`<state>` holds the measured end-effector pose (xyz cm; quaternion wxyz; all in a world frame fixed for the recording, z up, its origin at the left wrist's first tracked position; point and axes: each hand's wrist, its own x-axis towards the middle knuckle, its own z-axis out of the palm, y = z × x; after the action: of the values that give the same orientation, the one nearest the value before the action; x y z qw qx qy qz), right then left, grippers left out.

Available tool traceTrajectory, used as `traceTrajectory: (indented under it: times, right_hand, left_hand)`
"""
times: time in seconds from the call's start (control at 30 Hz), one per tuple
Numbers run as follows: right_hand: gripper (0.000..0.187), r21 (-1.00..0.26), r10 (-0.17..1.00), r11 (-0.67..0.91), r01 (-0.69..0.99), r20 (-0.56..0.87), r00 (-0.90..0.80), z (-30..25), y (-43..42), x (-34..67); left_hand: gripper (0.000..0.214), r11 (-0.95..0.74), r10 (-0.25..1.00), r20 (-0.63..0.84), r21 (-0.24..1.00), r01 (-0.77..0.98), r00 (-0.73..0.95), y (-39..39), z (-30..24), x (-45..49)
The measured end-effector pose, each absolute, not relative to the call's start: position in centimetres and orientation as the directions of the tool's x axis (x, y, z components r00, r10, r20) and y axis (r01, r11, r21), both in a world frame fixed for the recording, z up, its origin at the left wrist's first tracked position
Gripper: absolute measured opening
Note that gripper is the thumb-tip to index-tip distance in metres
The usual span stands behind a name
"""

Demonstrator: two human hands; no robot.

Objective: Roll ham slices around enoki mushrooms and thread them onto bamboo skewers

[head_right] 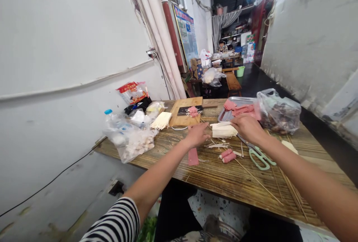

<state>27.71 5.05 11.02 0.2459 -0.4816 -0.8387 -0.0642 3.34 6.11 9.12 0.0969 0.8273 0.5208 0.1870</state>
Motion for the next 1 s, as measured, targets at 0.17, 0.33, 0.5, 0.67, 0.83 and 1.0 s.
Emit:
traceTrajectory:
  times: [0.17,0.33,0.5,0.67,0.83,1.0]
  right_hand:
    - [0.035,-0.042,0.746,0.581,0.813,0.427,-0.511,11.5,4.2,26.2]
    - [0.029,0.061,0.626,0.702,0.710,0.424,-0.655,12.4,2.7,24.1]
    - [0.028,0.083,0.556,0.751,0.655,0.456,-0.695,12.9,1.6,23.1]
    - [0.030,0.095,0.568,0.738,0.669,0.449,-0.690,12.9,1.4,22.6]
    - [0.031,0.058,0.611,0.710,0.701,0.444,-0.655,12.2,1.7,22.3]
    - [0.024,0.022,0.633,0.722,0.691,0.382,-0.674,12.4,1.9,21.1]
  left_hand:
    - [0.029,-0.627,0.770,0.434,0.377,0.682,0.467,4.1,11.4,3.9]
    - [0.028,-0.698,0.697,0.438,0.232,0.678,0.567,2.7,12.5,4.1]
    - [0.035,-0.665,0.742,0.202,0.347,0.661,0.640,2.5,12.8,3.6]
    - [0.038,-0.622,0.753,0.121,0.452,0.640,0.646,2.6,13.4,2.8]
    - [0.033,-0.582,0.786,0.133,0.489,0.650,0.604,2.6,13.5,2.0]
    - [0.030,-0.637,0.768,0.134,0.253,0.728,0.626,2.2,13.6,2.2]
